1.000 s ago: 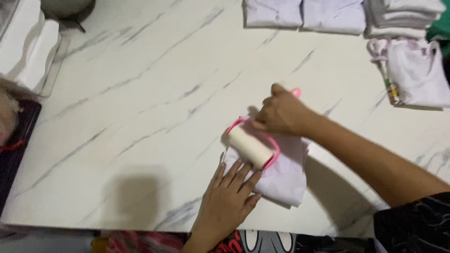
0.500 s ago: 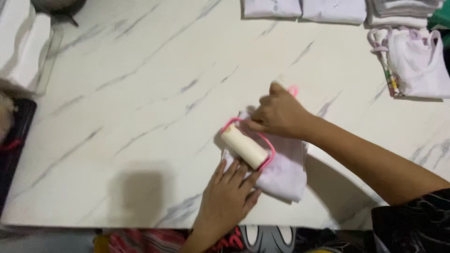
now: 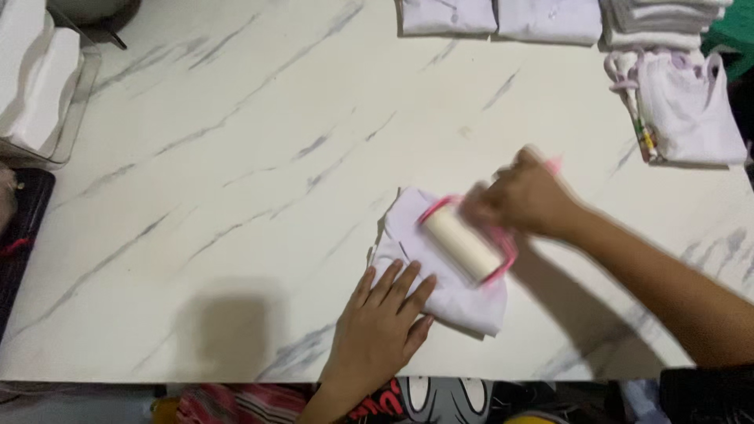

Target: The person folds multiple white shirts and a pair of light purple pants on a marble countertop. They smooth the fabric, fold sleeves and sides, and stack the folded items. A pink lint roller is used briefly on one shirt.

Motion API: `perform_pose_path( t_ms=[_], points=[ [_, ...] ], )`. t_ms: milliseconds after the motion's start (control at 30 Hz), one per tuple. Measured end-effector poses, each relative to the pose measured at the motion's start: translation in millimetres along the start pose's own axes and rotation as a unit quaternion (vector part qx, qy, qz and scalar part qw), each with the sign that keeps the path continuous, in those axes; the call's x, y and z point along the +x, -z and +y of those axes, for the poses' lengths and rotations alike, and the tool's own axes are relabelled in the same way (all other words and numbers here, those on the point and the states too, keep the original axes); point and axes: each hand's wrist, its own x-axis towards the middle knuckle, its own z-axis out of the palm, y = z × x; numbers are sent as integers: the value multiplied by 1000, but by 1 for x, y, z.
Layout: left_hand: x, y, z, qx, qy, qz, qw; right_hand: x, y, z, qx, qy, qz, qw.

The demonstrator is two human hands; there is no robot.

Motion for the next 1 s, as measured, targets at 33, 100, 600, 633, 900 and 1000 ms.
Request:
perform_pose_path(
  t_ms=[33, 100, 600, 633, 900, 1000],
  points=[
    [-1, 1, 2, -2, 0, 2, 1000, -6, -1, 12, -20, 11, 18, 1000],
    [3, 3, 3, -1, 1, -7, 1000, -28, 3, 52, -72, -8, 42, 997],
    [18, 24, -15, -566, 399, 240, 680, 20, 12, -180, 510, -84, 110, 849],
    [4, 32, -30, -530, 420, 233, 699, 18, 13, -186, 488, -43, 101, 866],
    [-107, 121, -154, -234, 569, 318, 721, -2, 42, -157, 167, -38, -69, 983],
    [-138, 131, -186, -213, 573, 367, 701, -22, 34, -150, 127, -128, -181, 967]
  ],
)
